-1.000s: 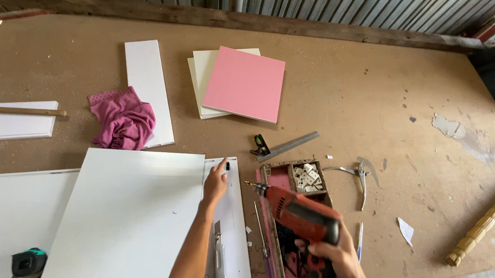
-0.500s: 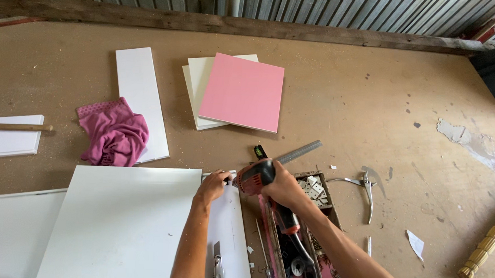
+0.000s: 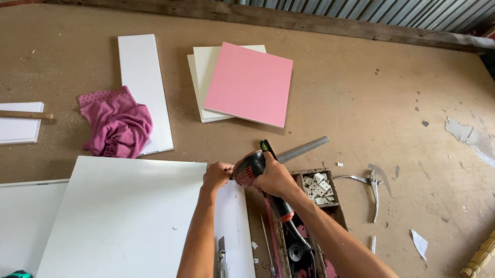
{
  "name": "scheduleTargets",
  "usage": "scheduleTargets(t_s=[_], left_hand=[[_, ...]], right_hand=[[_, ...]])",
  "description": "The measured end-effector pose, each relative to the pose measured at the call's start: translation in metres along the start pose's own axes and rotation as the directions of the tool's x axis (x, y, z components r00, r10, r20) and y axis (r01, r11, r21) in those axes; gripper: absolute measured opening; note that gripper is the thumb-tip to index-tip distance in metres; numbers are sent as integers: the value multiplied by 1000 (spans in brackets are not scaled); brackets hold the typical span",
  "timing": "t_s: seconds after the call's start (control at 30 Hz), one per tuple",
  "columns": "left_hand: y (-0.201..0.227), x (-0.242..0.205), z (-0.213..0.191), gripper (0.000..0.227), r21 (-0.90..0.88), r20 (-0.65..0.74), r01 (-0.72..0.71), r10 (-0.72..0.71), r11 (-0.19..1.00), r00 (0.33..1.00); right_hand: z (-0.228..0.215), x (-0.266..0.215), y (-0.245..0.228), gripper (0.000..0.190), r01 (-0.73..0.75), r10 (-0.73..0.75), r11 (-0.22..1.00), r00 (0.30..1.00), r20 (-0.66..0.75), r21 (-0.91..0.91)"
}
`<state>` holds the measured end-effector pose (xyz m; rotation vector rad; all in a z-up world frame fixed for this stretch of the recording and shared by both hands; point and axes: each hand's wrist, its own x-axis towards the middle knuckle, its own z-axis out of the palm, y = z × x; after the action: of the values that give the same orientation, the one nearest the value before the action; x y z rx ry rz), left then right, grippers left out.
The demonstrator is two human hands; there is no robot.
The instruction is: The person uses a power drill to drive screws into a white cabinet door, securing small black plastic fittings. They repeatedly pick up screws from a nearby box and insert them into the door while working at a cluttered workbench.
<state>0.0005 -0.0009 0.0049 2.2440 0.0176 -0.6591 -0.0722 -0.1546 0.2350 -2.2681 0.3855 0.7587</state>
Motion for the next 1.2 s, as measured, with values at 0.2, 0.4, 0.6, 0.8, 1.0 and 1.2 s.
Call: scheduleTargets(t_s=[0.2,0.4,0.6,0.8,1.0,1.2], left_hand=[[1,4,3,18,21,-20,9,-8,1000,1000],[2,2,0,19,10,1,59,-59,998,998],[-5,8,-1,24,20,23,133,-134,991,991],[21,-28,-30,39,22,33,11,-12,1000,999],[-1,-6,-10,36,-147,-25,143,-148,979,989],[-6,2,-8,35,-113,-17,182,-185,977,983]], right_hand=[[-2,-1,-11,96,-4,4,999,1000,2,-54],[15,13,-24,87,-27,26,989,1000,-10,-146],[35,36,-27,82,53,-67,955,997,-40,-293],[51,43,-22,77,109,-120,945,993,-16,-310],[40,33,-26,81,131,-153,967,984,-89,-217],[53,47,-8,84,144,-170,948,983,-68,-282]])
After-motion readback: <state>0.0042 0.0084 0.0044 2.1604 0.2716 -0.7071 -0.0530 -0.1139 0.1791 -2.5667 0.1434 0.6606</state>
